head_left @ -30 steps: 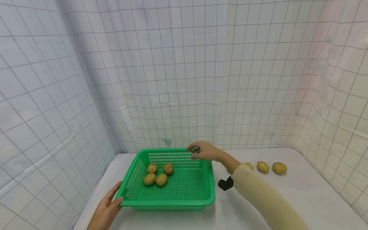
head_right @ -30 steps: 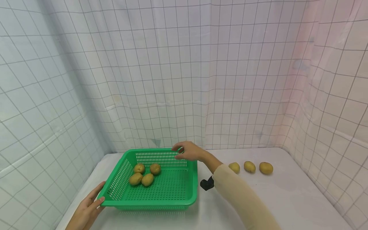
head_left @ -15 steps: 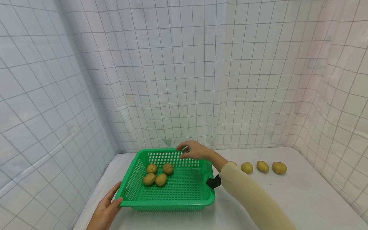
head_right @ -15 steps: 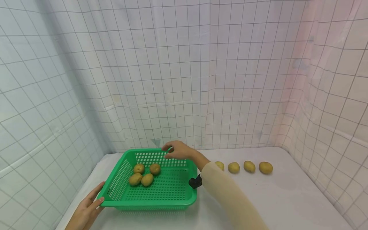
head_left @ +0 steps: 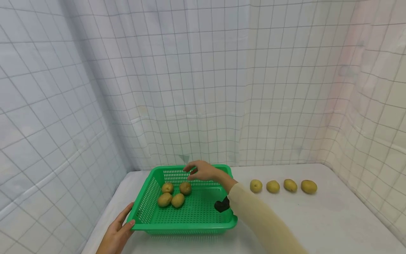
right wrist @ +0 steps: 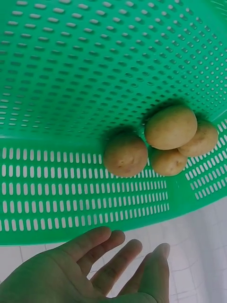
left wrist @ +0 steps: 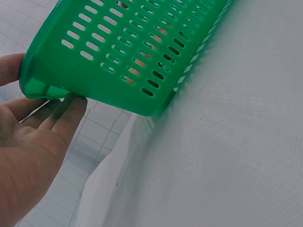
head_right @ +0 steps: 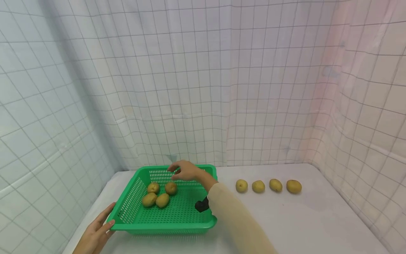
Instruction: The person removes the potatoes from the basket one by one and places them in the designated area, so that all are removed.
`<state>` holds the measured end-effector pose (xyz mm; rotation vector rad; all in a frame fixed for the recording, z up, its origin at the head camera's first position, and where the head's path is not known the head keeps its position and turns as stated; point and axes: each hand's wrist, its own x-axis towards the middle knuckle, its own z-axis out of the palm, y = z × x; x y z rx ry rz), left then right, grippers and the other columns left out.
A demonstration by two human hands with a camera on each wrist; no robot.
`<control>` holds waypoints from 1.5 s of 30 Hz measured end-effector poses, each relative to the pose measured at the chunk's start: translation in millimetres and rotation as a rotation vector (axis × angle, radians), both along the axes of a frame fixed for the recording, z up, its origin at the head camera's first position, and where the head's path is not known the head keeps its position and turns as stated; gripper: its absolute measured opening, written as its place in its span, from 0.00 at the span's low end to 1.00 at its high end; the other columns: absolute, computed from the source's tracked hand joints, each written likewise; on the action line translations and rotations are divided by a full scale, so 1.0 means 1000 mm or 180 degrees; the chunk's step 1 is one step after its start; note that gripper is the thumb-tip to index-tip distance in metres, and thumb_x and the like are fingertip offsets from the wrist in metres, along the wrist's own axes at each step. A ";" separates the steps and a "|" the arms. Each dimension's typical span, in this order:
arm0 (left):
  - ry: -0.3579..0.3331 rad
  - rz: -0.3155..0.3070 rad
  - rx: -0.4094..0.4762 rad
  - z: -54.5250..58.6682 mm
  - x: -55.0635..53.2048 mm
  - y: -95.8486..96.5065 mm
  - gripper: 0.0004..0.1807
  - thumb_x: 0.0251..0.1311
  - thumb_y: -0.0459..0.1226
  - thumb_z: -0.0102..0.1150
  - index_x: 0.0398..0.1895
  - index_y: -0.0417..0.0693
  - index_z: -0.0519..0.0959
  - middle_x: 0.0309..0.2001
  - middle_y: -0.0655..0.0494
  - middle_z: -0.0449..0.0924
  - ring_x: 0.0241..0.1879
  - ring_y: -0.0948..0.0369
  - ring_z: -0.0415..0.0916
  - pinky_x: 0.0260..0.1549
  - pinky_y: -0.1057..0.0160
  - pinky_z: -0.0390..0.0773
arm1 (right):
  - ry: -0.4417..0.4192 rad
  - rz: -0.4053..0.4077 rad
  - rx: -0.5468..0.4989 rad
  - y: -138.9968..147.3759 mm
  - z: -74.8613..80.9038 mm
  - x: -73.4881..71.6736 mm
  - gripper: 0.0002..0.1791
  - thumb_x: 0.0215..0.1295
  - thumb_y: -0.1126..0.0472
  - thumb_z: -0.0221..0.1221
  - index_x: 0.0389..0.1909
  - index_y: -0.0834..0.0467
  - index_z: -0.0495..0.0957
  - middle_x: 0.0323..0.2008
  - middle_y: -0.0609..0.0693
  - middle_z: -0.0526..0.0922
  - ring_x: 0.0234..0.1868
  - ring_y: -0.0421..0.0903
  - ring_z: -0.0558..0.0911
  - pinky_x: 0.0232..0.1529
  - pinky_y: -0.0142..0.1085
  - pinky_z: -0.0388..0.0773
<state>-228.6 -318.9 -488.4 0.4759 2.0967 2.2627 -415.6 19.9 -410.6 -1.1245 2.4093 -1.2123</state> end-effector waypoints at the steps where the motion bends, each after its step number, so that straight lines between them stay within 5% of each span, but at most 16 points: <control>1: -0.0005 0.0003 0.0005 0.000 0.000 0.000 0.40 0.81 0.30 0.44 0.78 0.24 0.30 0.76 0.25 0.20 0.61 0.78 0.69 0.56 0.72 0.75 | -0.0017 0.0005 -0.0002 -0.002 -0.001 0.000 0.23 0.73 0.63 0.64 0.66 0.64 0.77 0.63 0.58 0.79 0.59 0.51 0.80 0.55 0.36 0.79; 10: -0.0037 0.0084 -0.0004 -0.001 0.002 -0.002 0.40 0.81 0.30 0.45 0.78 0.24 0.32 0.77 0.26 0.21 0.60 0.77 0.70 0.56 0.71 0.75 | -0.0073 0.0062 -0.0055 -0.018 -0.024 -0.003 0.23 0.73 0.66 0.63 0.66 0.66 0.76 0.63 0.62 0.78 0.62 0.59 0.78 0.57 0.36 0.78; 18: -0.0031 0.0091 0.0017 -0.003 0.003 -0.003 0.40 0.81 0.30 0.45 0.78 0.23 0.31 0.76 0.26 0.21 0.60 0.78 0.70 0.55 0.71 0.76 | -0.0076 0.0014 0.0097 -0.028 -0.037 -0.004 0.23 0.73 0.66 0.63 0.66 0.63 0.76 0.63 0.57 0.79 0.64 0.56 0.77 0.59 0.39 0.77; 27: -0.0074 0.0004 0.0051 -0.007 0.006 -0.004 0.39 0.81 0.29 0.43 0.78 0.23 0.30 0.76 0.25 0.18 0.60 0.79 0.69 0.54 0.72 0.77 | 0.0146 0.0104 0.0674 -0.036 -0.055 -0.002 0.26 0.72 0.65 0.64 0.70 0.56 0.76 0.68 0.49 0.76 0.67 0.49 0.74 0.63 0.39 0.73; 34: -0.0028 0.0101 0.0006 -0.003 0.007 -0.004 0.39 0.81 0.30 0.44 0.78 0.23 0.32 0.77 0.26 0.21 0.61 0.78 0.69 0.55 0.71 0.76 | 0.0201 0.0068 0.0932 -0.043 -0.054 -0.002 0.31 0.67 0.64 0.69 0.71 0.54 0.76 0.66 0.49 0.77 0.64 0.46 0.75 0.59 0.36 0.75; 41: -0.0086 0.0098 -0.0056 0.001 0.007 -0.002 0.39 0.81 0.31 0.44 0.79 0.24 0.32 0.78 0.29 0.23 0.61 0.76 0.70 0.56 0.72 0.75 | 0.0622 0.0138 0.1159 -0.041 -0.051 -0.004 0.25 0.67 0.69 0.67 0.65 0.58 0.80 0.62 0.51 0.79 0.64 0.49 0.75 0.63 0.37 0.73; 45: -0.0064 0.0108 -0.0093 0.002 0.004 0.000 0.39 0.81 0.32 0.45 0.79 0.25 0.34 0.79 0.31 0.26 0.62 0.75 0.69 0.57 0.71 0.75 | 0.0616 0.0081 0.1268 -0.037 -0.049 -0.004 0.25 0.65 0.69 0.70 0.63 0.56 0.82 0.61 0.49 0.80 0.63 0.47 0.76 0.61 0.36 0.74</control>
